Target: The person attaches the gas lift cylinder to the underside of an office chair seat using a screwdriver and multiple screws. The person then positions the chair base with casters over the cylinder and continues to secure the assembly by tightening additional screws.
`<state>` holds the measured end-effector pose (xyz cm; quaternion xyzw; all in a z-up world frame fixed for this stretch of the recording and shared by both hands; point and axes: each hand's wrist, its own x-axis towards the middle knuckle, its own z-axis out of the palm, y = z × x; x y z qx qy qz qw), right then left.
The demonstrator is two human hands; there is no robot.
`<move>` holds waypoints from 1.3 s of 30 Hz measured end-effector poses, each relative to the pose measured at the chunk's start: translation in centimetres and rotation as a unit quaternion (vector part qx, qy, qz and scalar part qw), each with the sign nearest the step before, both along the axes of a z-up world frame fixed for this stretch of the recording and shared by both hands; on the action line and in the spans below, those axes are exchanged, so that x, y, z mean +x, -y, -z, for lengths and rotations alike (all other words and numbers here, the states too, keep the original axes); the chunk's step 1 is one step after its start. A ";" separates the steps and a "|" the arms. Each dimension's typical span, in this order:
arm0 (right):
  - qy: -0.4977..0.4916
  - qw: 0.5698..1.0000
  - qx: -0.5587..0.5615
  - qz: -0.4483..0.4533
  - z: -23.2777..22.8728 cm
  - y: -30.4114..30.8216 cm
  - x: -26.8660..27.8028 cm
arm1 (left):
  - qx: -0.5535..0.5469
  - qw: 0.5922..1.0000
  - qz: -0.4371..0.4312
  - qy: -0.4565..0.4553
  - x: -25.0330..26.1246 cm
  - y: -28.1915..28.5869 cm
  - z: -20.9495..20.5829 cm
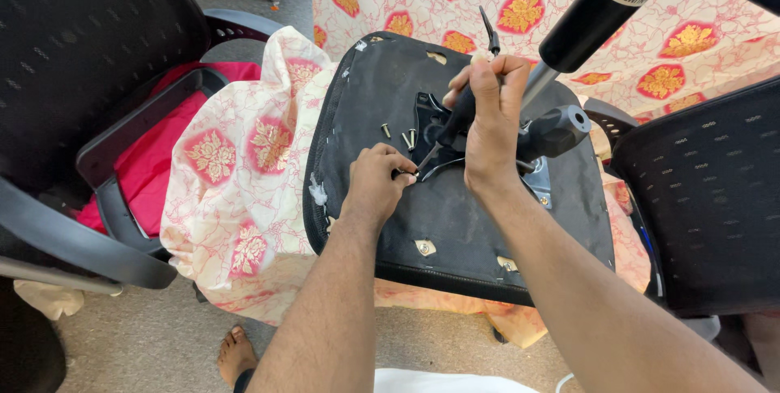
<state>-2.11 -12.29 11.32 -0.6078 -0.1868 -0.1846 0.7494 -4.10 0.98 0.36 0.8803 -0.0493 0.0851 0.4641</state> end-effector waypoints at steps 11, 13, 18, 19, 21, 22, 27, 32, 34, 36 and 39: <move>-0.038 0.988 0.141 -0.053 0.7 1.9 -0.2 | 0.013 1.000 -0.014 -0.015 -0.1 0.3 -0.7; -0.029 0.989 0.134 -0.054 0.8 1.9 -0.5 | 0.019 1.000 -0.010 -0.018 -0.1 0.2 -0.8; -0.022 0.998 0.053 0.039 0.5 1.0 -0.5 | 0.020 0.999 -0.010 -0.040 -0.1 0.3 -1.1; -0.024 0.997 0.060 0.050 0.4 0.8 -0.3 | 0.022 0.999 -0.012 -0.040 -0.1 0.3 -1.1; -0.029 0.996 0.070 0.053 0.3 0.8 -0.1 | 0.020 0.999 -0.014 -0.037 -0.1 0.3 -1.1; -0.032 0.996 0.075 0.045 0.3 1.0 0.0 | 0.017 0.999 -0.015 -0.034 -0.1 0.4 -1.1; -0.043 0.984 0.121 -0.126 0.6 1.9 -0.1 | 0.025 0.999 -0.015 -0.023 0.0 0.5 -0.7; -0.039 0.997 0.043 -0.056 -0.2 0.5 -0.2 | 0.018 1.000 -0.016 0.004 0.1 0.3 -0.4; -0.010 1.000 0.000 0.002 -0.6 -0.5 -0.1 | 0.014 1.000 -0.014 -0.003 0.1 0.3 -0.3; -0.009 0.999 -0.012 0.047 -0.9 -0.9 -0.2 | 0.011 1.000 -0.013 -0.003 0.1 0.3 -0.3; -0.038 0.997 0.031 0.064 -0.8 -0.9 -0.5 | 0.011 1.000 -0.014 0.001 0.1 0.3 -0.3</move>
